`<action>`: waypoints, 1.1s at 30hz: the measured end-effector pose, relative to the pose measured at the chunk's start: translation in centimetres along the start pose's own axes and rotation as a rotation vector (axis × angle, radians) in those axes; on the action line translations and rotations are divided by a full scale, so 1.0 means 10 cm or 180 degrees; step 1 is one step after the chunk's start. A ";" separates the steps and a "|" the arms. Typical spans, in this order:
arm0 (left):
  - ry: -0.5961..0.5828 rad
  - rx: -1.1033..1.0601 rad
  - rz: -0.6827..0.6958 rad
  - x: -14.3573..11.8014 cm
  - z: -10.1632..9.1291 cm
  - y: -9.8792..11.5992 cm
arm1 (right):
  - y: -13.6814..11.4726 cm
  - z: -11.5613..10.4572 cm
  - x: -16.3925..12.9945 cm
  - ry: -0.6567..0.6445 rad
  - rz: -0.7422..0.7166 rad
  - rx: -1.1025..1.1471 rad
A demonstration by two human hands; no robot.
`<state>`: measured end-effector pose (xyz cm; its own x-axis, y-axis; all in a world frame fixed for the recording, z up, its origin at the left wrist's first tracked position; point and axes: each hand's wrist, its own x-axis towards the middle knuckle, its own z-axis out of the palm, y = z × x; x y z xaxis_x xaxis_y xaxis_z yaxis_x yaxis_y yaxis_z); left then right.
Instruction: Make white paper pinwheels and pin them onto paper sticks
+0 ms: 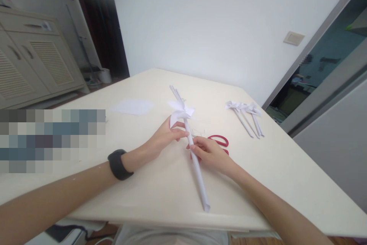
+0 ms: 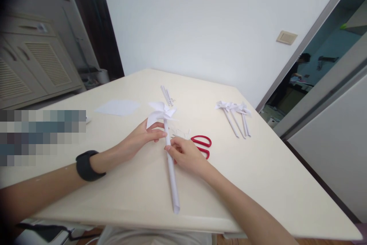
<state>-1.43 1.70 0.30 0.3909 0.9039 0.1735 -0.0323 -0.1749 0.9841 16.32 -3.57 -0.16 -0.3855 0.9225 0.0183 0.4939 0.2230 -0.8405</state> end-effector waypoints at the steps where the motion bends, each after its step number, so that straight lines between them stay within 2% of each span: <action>1: 0.0000 0.0004 0.0004 0.00 0.00 0.00 | 0.01 0.00 0.00 -0.0016 0.0003 -0.0003; 9: -0.0026 0.0098 -0.0008 0.03 -0.01 -0.03 | 0.03 -0.02 0.01 -0.0035 0.0052 0.0020; 19: 0.0019 0.0138 0.0008 0.03 -0.03 -0.02 | -0.05 -0.09 -0.01 -0.0236 0.0312 0.0770; 25: 0.0179 0.0001 0.0091 0.06 -0.05 0.01 | -0.12 -0.14 -0.03 -0.0190 0.0352 0.0715; 30: 0.0445 -0.0346 0.0045 0.11 -0.11 -0.04 | -0.14 -0.16 -0.06 -0.0406 0.0430 0.0514; 33: 0.0519 -0.0380 0.0089 0.13 -0.13 -0.06 | -0.15 -0.16 -0.08 -0.0394 0.0342 0.0304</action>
<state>-2.13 3.52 -0.03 0.2345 0.9523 0.1952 -0.1538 -0.1619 0.9747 17.09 -4.11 1.93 -0.4303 0.8923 -0.1363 0.4635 0.0889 -0.8816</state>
